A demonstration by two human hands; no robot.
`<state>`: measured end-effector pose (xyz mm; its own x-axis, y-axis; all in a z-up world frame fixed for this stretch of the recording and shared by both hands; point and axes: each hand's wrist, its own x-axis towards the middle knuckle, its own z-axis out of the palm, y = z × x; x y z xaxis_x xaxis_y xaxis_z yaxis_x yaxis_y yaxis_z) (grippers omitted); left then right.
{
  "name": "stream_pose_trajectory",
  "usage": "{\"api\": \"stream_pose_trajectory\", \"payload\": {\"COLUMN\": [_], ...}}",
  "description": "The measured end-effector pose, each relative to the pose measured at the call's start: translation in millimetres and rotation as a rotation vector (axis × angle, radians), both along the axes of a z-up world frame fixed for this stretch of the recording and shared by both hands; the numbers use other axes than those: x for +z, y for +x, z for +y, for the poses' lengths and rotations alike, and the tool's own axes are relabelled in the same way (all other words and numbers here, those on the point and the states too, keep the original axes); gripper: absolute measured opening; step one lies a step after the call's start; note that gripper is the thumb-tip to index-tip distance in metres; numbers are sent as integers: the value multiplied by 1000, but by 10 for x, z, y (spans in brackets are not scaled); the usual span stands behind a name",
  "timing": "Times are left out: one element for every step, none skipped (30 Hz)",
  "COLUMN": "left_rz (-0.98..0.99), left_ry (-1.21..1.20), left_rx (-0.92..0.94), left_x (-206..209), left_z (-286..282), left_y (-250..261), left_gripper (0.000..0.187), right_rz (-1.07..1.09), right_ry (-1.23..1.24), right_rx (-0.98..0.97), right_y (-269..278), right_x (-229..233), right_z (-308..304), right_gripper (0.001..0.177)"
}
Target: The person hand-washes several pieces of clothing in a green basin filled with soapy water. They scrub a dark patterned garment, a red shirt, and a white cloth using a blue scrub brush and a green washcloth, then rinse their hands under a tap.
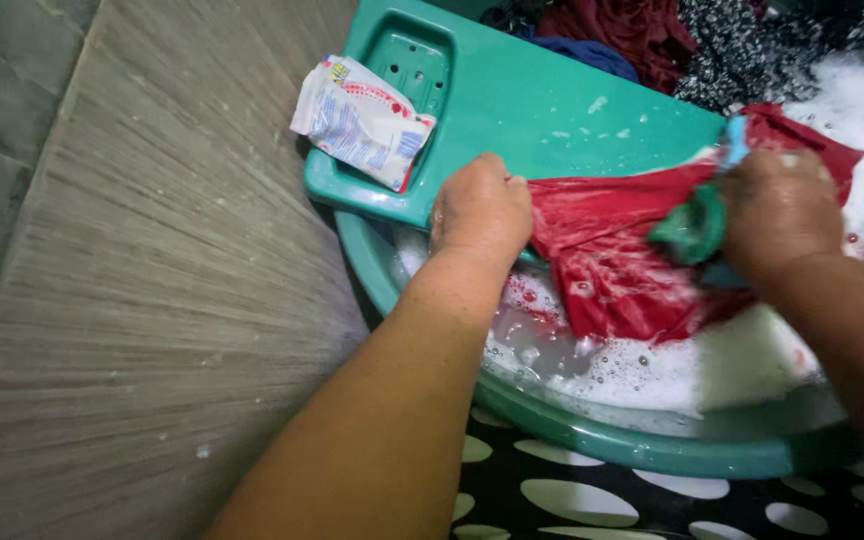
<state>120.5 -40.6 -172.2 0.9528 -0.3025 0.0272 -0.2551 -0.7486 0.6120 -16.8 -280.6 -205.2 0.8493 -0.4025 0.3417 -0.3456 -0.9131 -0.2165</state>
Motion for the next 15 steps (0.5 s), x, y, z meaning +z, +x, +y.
{"api": "stream_pose_trajectory", "payload": {"left_rz": [15, 29, 41, 47, 53, 56, 58, 61, 61, 64, 67, 102, 137, 176, 117], "left_ry": [6, 20, 21, 20, 19, 29, 39, 46, 44, 35, 26, -11, -47, -78, -229], "left_rx": [14, 26, 23, 17, 12, 8, 3, 4, 8, 5, 2, 4, 5, 8, -128], "left_x": [2, -3, -6, 6, 22, 41, 59, 81, 103, 120, 133, 132, 125, 101, 70], "left_z": [5, 22, 34, 24, 15, 18, 18, 39, 67, 62, 58, 5, -51, -86, -140], "left_y": [-6, -17, -29, -27, -28, -33, -50, -57, -60, -65, -58, -63, -57, -56, -57], "left_gripper": [26, 26, 26, 27, 27, 27, 27, 28, 27, 26, 25, 26, 26, 27, 27], "right_rz": [-64, -95, -126, -194, -263, -205, -147, -89, -105, -118, -132, 21, 173, 328, 420], "right_ry": [32, 40, 48, 84, 118, 104, 89, 72, 57, 36, 16, 229, 442, 660, 674], "right_rx": [76, 132, 189, 323, 458, 464, 469, 479, 416, 346, 276, 162, 46, -70, -21], "right_y": [13, 31, 94, 151, 155, 160, 160, 169, 171, 154, 167, 158, 141, 123, 113], "right_x": [11, 11, -28, -73, -71, -31, 8, 51, 118, 215, 285, 355, 444, 504, 535], "right_z": [77, 219, 449, 702, 882, 956, 1016, 1038, 983, 839, 729, 617, 489, 427, 422], "right_gripper": [5, 10, 18, 20, 23, 24, 26, 28, 23, 19, 15, 33, 51, 70, 77]}}
